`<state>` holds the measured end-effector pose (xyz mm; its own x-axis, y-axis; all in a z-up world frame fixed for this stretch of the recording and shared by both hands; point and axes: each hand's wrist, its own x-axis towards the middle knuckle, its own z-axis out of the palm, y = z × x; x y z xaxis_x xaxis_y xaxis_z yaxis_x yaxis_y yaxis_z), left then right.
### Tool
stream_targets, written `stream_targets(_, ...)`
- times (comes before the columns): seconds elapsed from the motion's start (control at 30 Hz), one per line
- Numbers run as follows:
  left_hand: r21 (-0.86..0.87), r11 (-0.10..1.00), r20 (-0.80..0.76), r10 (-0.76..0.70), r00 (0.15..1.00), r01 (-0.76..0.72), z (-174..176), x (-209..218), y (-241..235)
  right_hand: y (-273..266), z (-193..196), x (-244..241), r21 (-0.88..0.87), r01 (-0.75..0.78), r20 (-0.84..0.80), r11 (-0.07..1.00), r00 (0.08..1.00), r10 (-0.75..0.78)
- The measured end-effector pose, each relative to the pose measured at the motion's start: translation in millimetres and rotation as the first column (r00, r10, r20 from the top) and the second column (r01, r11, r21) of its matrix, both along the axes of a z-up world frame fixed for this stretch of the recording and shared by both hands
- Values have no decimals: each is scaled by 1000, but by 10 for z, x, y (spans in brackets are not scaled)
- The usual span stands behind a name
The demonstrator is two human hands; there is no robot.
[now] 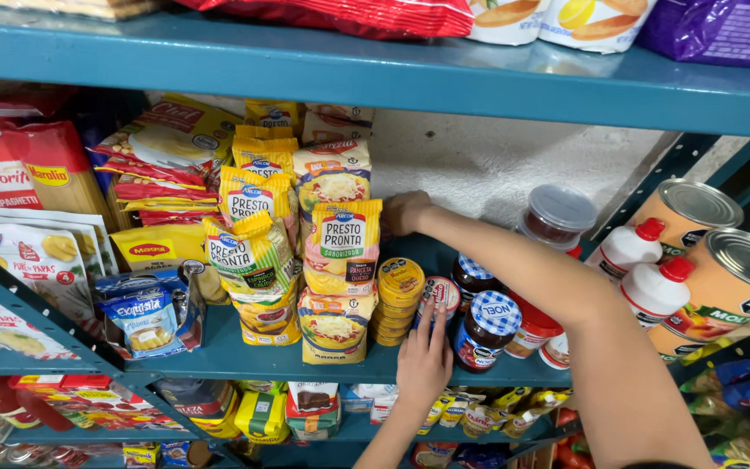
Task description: The person takes various canned goods and jars from a box and place them onto grocery store shelves, organizing them alongside similar products.
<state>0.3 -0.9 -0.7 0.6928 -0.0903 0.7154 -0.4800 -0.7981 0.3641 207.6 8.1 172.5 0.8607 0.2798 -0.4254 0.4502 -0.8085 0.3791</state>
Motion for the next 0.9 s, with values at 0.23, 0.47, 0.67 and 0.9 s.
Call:
stream_targets(0.23, 22, 1000, 22, 17, 1000, -18, 61, -26, -2, -403, 466, -652, 533, -90, -381, 841, 862, 334)
stream_targets(0.47, -233, 972, 272, 87, 958, -23, -32, -166, 86, -488, 235, -1113, 587, -158, -248, 794, 899, 362)
stream_targets(0.67, -427, 895, -1, 142, 990, -129, 71, -244, 272, -603, -192, -957, 674, -148, -90, 724, 956, 280)
stream_targets(0.9, -488, 844, -181, 152, 972, -223, 126, -197, 197, -652, -160, -1034, 742, -145, -84, 655, 948, 306)
